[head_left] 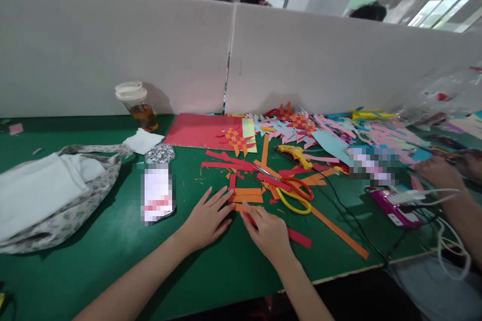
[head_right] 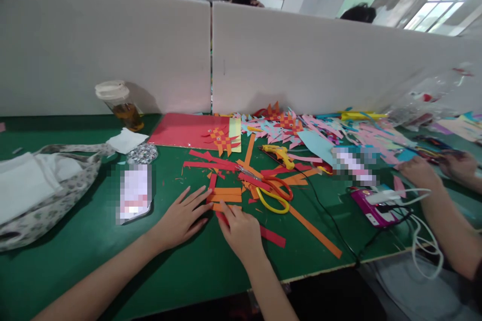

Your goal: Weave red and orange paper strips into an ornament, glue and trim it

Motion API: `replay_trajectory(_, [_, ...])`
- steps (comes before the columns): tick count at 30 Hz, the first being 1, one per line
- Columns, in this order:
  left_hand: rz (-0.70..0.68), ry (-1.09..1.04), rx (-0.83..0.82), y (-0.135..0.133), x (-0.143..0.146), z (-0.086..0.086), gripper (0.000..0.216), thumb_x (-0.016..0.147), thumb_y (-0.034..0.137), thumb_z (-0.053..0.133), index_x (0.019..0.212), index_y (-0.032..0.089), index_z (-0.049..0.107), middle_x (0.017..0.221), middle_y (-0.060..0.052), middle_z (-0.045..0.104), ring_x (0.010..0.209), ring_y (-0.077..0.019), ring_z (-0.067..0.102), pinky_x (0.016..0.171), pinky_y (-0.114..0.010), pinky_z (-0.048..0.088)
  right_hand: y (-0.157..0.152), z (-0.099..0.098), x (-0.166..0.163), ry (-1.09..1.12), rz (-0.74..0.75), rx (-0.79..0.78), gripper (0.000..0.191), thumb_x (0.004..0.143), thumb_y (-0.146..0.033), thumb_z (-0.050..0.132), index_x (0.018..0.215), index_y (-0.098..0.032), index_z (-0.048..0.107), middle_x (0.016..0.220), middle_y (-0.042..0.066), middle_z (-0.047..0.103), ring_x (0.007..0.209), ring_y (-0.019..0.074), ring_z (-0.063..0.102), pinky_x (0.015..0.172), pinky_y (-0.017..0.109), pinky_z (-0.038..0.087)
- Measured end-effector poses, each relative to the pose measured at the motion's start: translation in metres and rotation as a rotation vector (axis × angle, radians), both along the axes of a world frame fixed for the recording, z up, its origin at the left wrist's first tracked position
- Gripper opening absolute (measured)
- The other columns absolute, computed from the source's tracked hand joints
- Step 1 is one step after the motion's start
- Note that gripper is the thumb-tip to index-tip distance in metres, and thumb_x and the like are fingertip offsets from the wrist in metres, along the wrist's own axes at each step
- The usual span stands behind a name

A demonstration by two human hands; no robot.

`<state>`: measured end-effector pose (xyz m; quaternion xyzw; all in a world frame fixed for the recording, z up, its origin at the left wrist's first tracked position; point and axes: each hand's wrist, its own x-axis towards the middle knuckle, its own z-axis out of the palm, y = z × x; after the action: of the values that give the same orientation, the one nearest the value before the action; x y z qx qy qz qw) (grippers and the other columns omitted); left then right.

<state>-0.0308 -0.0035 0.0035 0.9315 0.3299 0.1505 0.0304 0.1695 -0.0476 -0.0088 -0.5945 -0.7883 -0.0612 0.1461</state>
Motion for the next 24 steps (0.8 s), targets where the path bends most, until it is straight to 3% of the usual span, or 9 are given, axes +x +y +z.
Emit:
replay_trajectory(3, [0.0, 0.012, -0.021, 0.0003, 0.0, 0.0007, 0.035, 0.09, 0.034, 0.036, 0.12, 0.022, 0.05, 0.138, -0.006, 0.041, 0.13, -0.0233, 0.031, 0.106, -0.048, 0.023, -0.0025, -0.0021, 0.0039, 0.034, 0.023, 0.034, 0.033, 0.088, -0.034, 0.042, 0.11, -0.021, 0.063, 0.078, 0.003, 0.066, 0.061, 0.0103, 0.06, 0.055, 0.022, 0.035])
replay_trajectory(10, [0.019, -0.001, 0.008, -0.0009, 0.0004, 0.0, 0.036, 0.09, 0.034, 0.036, 0.122, 0.023, 0.049, 0.134, -0.007, 0.046, 0.128, -0.0224, 0.034, 0.106, -0.047, 0.022, -0.0032, 0.0016, 0.0025, -0.044, -0.121, 0.063, 0.034, 0.088, -0.034, 0.04, 0.11, -0.021, 0.063, 0.069, 0.003, 0.066, 0.051, 0.0106, 0.057, 0.047, 0.024, 0.03])
replay_trajectory(16, [0.021, 0.01, -0.004, -0.0005, -0.0007, -0.0013, 0.036, 0.09, 0.034, 0.036, 0.122, 0.024, 0.048, 0.136, -0.007, 0.044, 0.129, -0.0235, 0.034, 0.106, -0.048, 0.023, -0.0065, 0.0, 0.003, -0.015, -0.017, 0.08, 0.035, 0.089, -0.032, 0.039, 0.11, -0.015, 0.062, 0.071, 0.005, 0.066, 0.057, 0.0115, 0.06, 0.051, 0.023, 0.033])
replay_trajectory(24, [0.04, -0.04, 0.033, -0.0007, -0.0003, 0.0009, 0.039, 0.088, 0.034, 0.039, 0.124, 0.021, 0.047, 0.137, -0.008, 0.042, 0.131, -0.0227, 0.03, 0.108, -0.045, 0.02, -0.0073, 0.0009, 0.0017, 0.023, -0.03, 0.124, 0.033, 0.089, -0.03, 0.039, 0.106, -0.012, 0.06, 0.076, 0.006, 0.068, 0.06, 0.0123, 0.062, 0.053, 0.022, 0.037])
